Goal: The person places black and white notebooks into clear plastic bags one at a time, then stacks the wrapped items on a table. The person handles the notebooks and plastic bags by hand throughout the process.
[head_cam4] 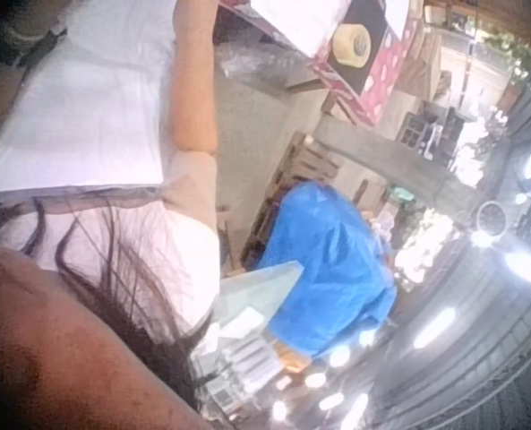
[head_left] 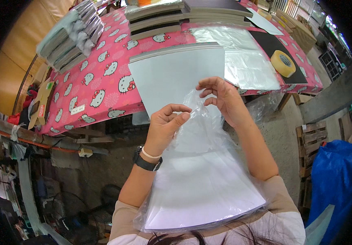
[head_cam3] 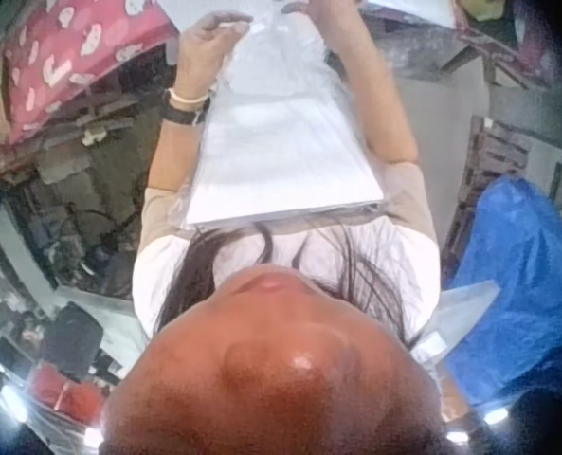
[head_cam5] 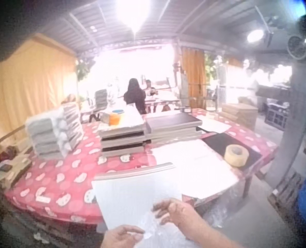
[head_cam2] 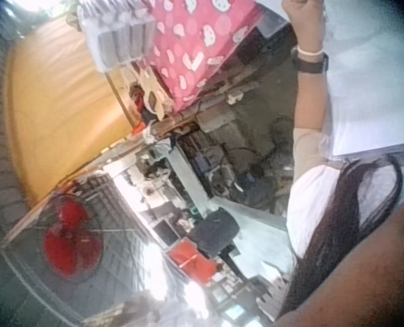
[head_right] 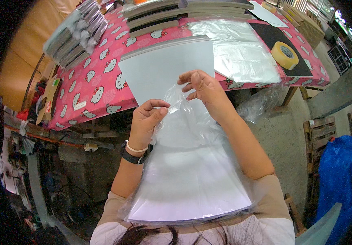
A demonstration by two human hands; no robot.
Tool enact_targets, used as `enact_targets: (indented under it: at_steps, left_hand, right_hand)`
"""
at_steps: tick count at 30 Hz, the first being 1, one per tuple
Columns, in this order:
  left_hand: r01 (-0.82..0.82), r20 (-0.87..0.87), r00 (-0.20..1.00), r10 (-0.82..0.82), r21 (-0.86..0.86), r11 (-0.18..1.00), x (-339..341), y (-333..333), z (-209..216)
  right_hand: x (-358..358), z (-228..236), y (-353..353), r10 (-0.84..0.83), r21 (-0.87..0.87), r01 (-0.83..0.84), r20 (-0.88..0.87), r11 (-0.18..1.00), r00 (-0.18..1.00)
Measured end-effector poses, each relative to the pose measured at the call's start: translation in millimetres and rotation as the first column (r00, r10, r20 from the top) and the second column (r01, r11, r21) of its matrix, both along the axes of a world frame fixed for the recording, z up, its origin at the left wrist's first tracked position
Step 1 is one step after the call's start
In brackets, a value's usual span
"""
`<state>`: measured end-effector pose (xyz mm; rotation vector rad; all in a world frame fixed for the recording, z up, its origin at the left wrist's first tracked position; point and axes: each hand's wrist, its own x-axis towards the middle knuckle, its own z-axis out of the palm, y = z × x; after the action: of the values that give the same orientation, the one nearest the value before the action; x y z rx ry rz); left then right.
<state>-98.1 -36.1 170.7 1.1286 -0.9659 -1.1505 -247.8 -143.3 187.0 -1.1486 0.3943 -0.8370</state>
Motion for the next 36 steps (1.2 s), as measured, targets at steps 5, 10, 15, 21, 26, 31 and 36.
enact_targets:
  at_steps: [5, 10, 15, 21, 26, 31, 36]
  left_hand:
    - [0.03, 0.074, 0.997, -0.03, 0.006, 1.0, -6, 3, 7]
    - [-0.064, 0.123, 0.991, 0.061, 0.024, 0.998, -8, 5, 8]
    - [-0.03, 0.092, 0.995, 0.029, 0.009, 1.0, -8, 4, -1]
    - [-0.18, 0.202, 0.959, 0.197, -0.099, 0.979, -1, 4, -2]
    - [-0.18, 0.194, 0.962, 0.192, -0.077, 0.981, 3, 9, 0]
    - [-0.162, 0.31, 0.931, 0.19, -0.113, 0.98, -5, 7, 0]
    - [-0.231, 0.482, 0.806, 0.344, -0.279, 0.932, -9, 2, -12]
  right_hand:
    - [2, -9, -3, 0.159, -0.035, -0.166, -0.144, 0.986, 0.977]
    - [-3, -12, -6, 0.168, -0.105, -0.207, -0.295, 0.973, 0.941]
    - [1, -6, 8, 0.238, 0.155, -0.241, 0.037, 0.958, 0.971]
    - [-10, -32, -17, 0.445, 0.043, -0.534, 0.499, 0.844, 0.744]
    - [-4, 0, -7, 0.15, 0.034, -0.159, 0.192, 0.987, 0.97]
    - [6, 4, 12, 0.12, 0.007, -0.12, -0.123, 0.993, 0.985]
    - [6, -10, 11, 0.21, 0.154, -0.227, 0.119, 0.962, 0.971]
